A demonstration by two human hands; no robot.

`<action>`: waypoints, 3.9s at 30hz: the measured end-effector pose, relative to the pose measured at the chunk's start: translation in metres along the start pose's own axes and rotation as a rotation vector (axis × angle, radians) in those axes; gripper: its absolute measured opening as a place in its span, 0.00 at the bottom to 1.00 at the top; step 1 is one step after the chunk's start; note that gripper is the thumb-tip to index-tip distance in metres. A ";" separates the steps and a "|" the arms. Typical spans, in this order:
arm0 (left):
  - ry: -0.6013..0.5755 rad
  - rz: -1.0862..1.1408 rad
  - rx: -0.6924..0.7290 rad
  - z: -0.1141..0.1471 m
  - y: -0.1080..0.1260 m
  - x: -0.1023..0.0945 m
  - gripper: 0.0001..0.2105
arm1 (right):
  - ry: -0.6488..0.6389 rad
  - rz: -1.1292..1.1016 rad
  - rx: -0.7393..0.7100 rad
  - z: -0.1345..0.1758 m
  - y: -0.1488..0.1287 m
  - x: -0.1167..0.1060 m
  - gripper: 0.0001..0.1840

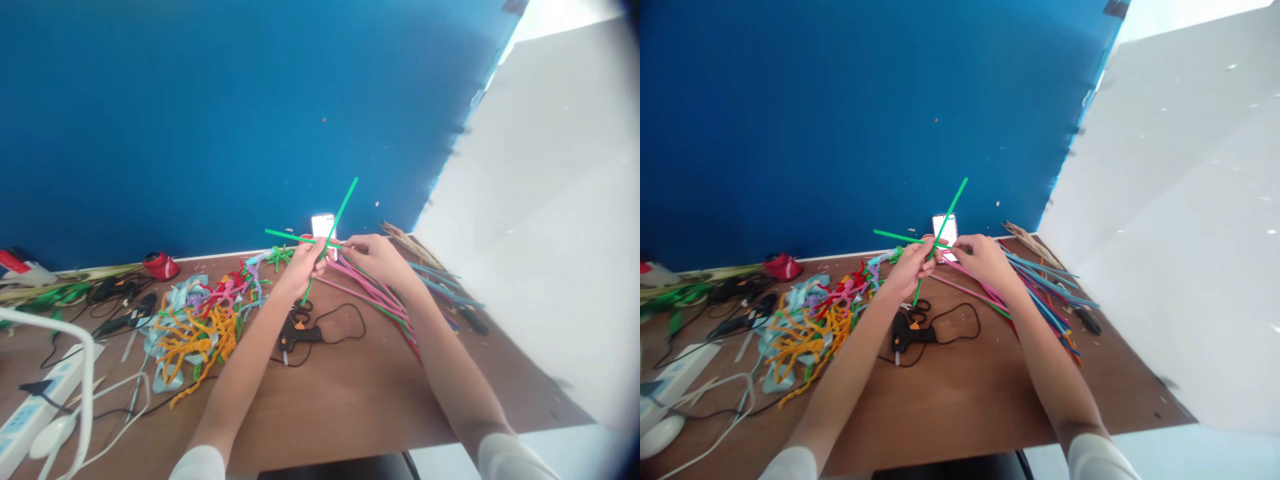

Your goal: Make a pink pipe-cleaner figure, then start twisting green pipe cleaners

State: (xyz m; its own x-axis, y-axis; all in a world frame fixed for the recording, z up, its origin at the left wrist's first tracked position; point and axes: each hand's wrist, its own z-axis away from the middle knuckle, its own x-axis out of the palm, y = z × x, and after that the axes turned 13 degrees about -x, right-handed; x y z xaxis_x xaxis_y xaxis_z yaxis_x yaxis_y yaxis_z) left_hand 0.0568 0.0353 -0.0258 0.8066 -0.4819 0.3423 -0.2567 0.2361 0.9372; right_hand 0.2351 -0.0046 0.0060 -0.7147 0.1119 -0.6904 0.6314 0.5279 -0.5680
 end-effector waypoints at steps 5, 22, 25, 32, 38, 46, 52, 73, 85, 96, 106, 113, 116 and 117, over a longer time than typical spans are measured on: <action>0.069 -0.050 0.061 -0.005 -0.005 -0.001 0.20 | 0.101 -0.004 -0.043 -0.003 0.005 0.002 0.10; 0.089 -0.133 -0.050 -0.002 -0.011 0.012 0.22 | 0.244 -0.454 -0.057 -0.008 0.010 0.011 0.10; 0.094 -0.098 -0.036 -0.003 -0.011 0.013 0.22 | 0.191 -0.498 -0.099 -0.006 0.004 0.009 0.10; 0.180 -0.061 0.001 -0.002 -0.012 0.011 0.20 | 0.150 -0.435 -0.189 -0.004 -0.004 0.009 0.13; 0.328 -0.142 0.073 -0.004 -0.013 0.006 0.18 | 0.103 -0.188 -0.350 -0.003 -0.007 0.014 0.06; 0.241 -0.103 0.127 0.000 -0.006 0.006 0.13 | 0.178 0.183 -0.431 -0.008 0.003 0.024 0.12; 0.195 -0.072 0.076 0.001 -0.009 0.005 0.10 | 0.123 0.067 -0.310 -0.007 0.005 0.025 0.10; 0.367 -0.488 0.390 -0.002 -0.005 -0.004 0.12 | 0.004 -0.735 0.204 -0.005 -0.009 0.022 0.08; 0.369 -0.571 0.462 0.001 -0.001 -0.002 0.11 | -0.270 -1.030 0.319 -0.004 -0.006 0.023 0.10; 0.328 -0.506 0.420 0.000 -0.003 -0.005 0.13 | -0.355 -1.229 0.260 -0.011 0.013 0.027 0.12; 0.350 -0.515 0.324 -0.002 0.000 -0.011 0.15 | -0.011 -0.730 0.196 -0.007 0.014 0.019 0.09; 0.193 -0.177 0.163 -0.003 0.001 -0.011 0.19 | -0.005 -0.659 -0.071 -0.010 0.010 0.029 0.09; 0.098 -0.119 0.085 -0.003 0.002 -0.014 0.18 | 0.050 -0.555 -0.156 -0.011 0.014 0.030 0.11; 0.070 -0.105 0.054 -0.002 0.003 -0.014 0.18 | 0.074 -0.500 -0.183 -0.011 0.015 0.029 0.11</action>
State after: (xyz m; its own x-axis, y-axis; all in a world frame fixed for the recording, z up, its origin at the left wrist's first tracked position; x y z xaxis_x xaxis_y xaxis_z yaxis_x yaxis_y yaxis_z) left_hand 0.0459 0.0447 -0.0279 0.8653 -0.4409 0.2385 -0.1956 0.1410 0.9705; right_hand 0.2206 0.0156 -0.0181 -0.9382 -0.1351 -0.3187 0.1508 0.6692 -0.7276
